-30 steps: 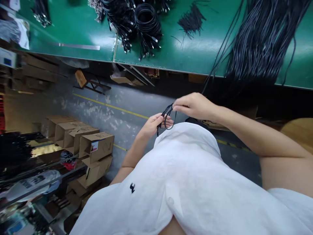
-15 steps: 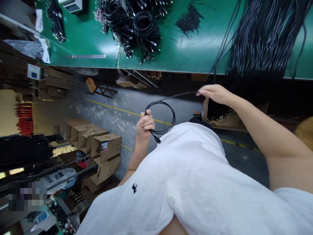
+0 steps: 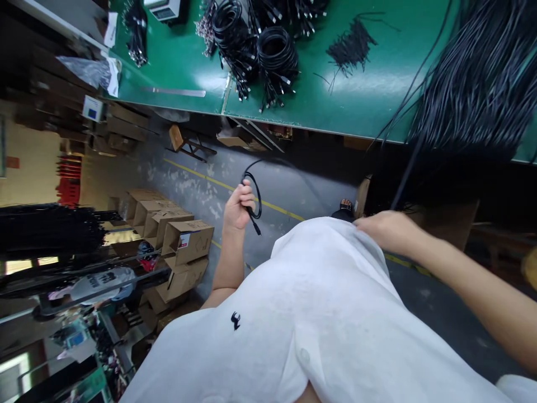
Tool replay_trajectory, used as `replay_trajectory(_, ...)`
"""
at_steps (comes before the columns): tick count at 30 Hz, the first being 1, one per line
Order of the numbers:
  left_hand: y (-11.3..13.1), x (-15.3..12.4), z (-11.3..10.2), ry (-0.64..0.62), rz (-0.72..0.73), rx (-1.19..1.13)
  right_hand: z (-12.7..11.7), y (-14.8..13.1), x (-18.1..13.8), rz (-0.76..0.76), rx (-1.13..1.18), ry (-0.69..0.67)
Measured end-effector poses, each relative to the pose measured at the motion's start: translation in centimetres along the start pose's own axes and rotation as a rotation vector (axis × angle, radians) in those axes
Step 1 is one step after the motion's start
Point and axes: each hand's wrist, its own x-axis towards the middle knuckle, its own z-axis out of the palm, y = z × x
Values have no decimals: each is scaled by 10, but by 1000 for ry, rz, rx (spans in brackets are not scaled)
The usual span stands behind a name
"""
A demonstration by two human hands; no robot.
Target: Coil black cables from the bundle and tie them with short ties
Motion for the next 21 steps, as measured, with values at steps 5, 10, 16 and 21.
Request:
replay_trajectory(5,-40,4,17,-299,-210,309,-53,-93,53,-374,242,205)
replay_trajectory(10,-56,-7,29,-629,-297,317,-93,-66,88,-237,400,288)
replay_trajectory(16,-51,-10,35,-490,-417,200,-81,-48,95,-157,555,284)
replay_trajectory(21,-55,-10,32,-302,-486,138,-69,-35,101,-96,560,323)
